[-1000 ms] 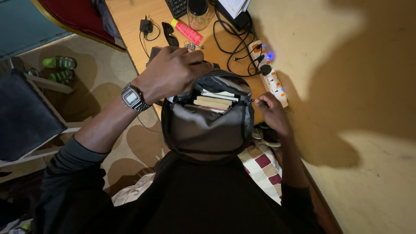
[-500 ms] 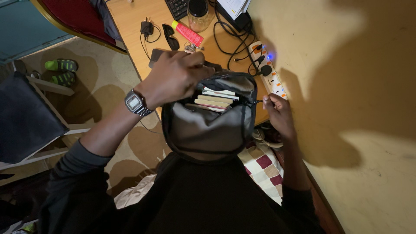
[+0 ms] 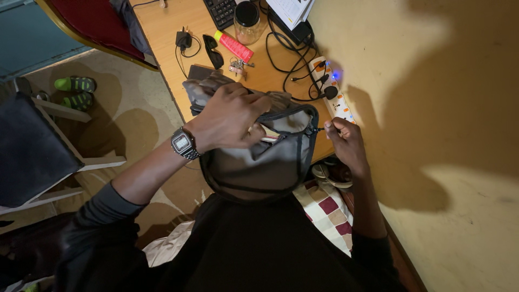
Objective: The person packs a backpack on a desk: they coil a charger cable, place a wallet, sunglasses, keys, a red bottle and books into the bag, open and arrange the compartments, and zip them closed.
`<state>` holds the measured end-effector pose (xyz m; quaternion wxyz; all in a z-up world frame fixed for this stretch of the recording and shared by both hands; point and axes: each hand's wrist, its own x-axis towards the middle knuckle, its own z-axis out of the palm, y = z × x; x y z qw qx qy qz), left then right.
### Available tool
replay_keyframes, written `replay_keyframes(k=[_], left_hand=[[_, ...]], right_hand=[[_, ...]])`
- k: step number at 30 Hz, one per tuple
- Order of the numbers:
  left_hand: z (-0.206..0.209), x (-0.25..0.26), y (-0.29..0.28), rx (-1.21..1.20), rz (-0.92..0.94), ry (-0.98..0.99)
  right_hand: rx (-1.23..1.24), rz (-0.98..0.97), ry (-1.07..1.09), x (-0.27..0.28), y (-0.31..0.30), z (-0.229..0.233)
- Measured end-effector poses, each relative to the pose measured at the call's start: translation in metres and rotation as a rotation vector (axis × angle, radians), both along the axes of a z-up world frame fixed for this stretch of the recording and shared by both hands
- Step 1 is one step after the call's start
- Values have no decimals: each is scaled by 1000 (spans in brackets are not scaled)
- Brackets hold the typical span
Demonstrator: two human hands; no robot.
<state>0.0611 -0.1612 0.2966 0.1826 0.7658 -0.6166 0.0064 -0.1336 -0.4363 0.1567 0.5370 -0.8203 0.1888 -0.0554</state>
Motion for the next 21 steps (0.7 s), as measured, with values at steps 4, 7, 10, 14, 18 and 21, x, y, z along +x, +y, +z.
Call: replay_keyframes(k=[4, 7, 10, 14, 18, 21], left_hand=[[6, -6, -4, 575, 91, 19], [-3, -5, -8, 226, 22, 140], [-21, -7, -9, -114, -21, -228], [-36, -7, -5, -225, -85, -328], [-36, -7, 2, -288, -97, -391], [-32, -7, 1, -306, -83, -417]], right_hand=[[5, 15, -30, -1, 0, 0], [7, -1, -6, 0, 2, 2], [-16, -16, 23, -1, 3, 4], [-41, 2, -31, -1, 2, 3], [47, -31, -26, -4, 1, -1], [50, -28, -54, -5, -1, -1]])
